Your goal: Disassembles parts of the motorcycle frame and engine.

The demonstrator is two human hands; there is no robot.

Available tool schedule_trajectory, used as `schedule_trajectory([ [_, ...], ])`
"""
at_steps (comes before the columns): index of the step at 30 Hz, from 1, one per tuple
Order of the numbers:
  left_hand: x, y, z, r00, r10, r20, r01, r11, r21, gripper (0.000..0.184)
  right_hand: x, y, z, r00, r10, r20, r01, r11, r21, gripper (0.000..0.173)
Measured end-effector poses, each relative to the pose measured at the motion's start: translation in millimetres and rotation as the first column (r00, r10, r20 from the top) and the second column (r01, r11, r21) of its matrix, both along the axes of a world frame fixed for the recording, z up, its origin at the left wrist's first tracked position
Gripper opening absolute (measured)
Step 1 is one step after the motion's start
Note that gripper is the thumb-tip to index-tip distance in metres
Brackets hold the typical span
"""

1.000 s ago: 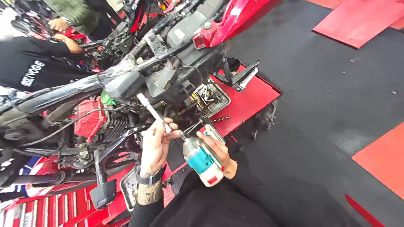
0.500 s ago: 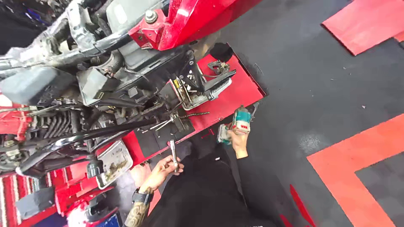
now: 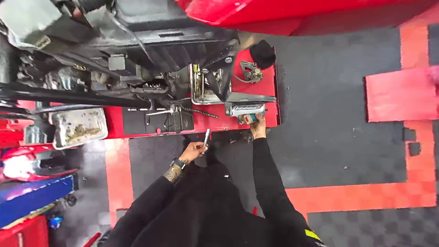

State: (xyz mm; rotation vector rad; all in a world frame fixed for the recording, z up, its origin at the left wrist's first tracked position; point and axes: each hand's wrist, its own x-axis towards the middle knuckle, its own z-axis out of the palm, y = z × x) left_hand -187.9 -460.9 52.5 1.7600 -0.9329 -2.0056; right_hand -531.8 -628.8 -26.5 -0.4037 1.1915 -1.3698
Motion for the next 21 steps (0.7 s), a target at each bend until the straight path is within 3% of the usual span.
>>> schedule_trajectory([
  [3,-27,-41,-51,0.986,0.054,0.155,-0.047,0.998,-0.046,0.034,-10,-1,11,0.997,0.057,-0.056,-0.051,0.994,0.095,0.042],
  [5,-37,-78,-80,0.955,0.032,0.296,-0.004,0.995,-0.098,0.035,-11,1,18,0.970,0.147,-0.191,-0.109,0.974,0.199,0.046],
  [11,-57,-199,-111,0.790,-0.076,0.609,0.154,0.985,-0.077,0.042,-8,28,44,0.820,0.226,-0.526,-0.052,0.944,0.325,0.049],
  [13,-62,-223,-106,0.714,-0.001,0.700,0.162,0.973,-0.164,0.038,-2,50,53,0.789,0.235,-0.568,-0.047,0.945,0.324,0.052],
  [14,-58,-238,-84,0.715,-0.028,0.699,0.173,0.975,-0.137,0.039,3,60,55,0.777,0.252,-0.577,-0.056,0.940,0.335,0.054],
  [15,-47,-255,-50,0.775,-0.205,0.598,0.226,0.973,0.041,0.047,7,76,56,0.768,0.284,-0.574,-0.072,0.929,0.363,0.057],
  [16,-45,-260,-43,0.804,-0.217,0.553,0.213,0.974,0.073,0.051,10,94,57,0.767,0.319,-0.557,-0.091,0.913,0.398,0.057],
  [18,-60,-244,-79,0.777,0.035,0.629,0.107,0.977,-0.187,0.053,21,131,58,0.769,0.378,-0.515,-0.134,0.884,0.448,0.051],
  [19,-65,-231,-80,0.784,0.075,0.616,0.110,0.960,-0.258,0.053,28,150,61,0.765,0.407,-0.499,-0.161,0.871,0.464,0.045],
  [21,-62,-205,-42,0.843,0.120,0.524,0.082,0.935,-0.346,0.049,54,171,70,0.741,0.466,-0.483,-0.244,0.857,0.453,0.035],
])
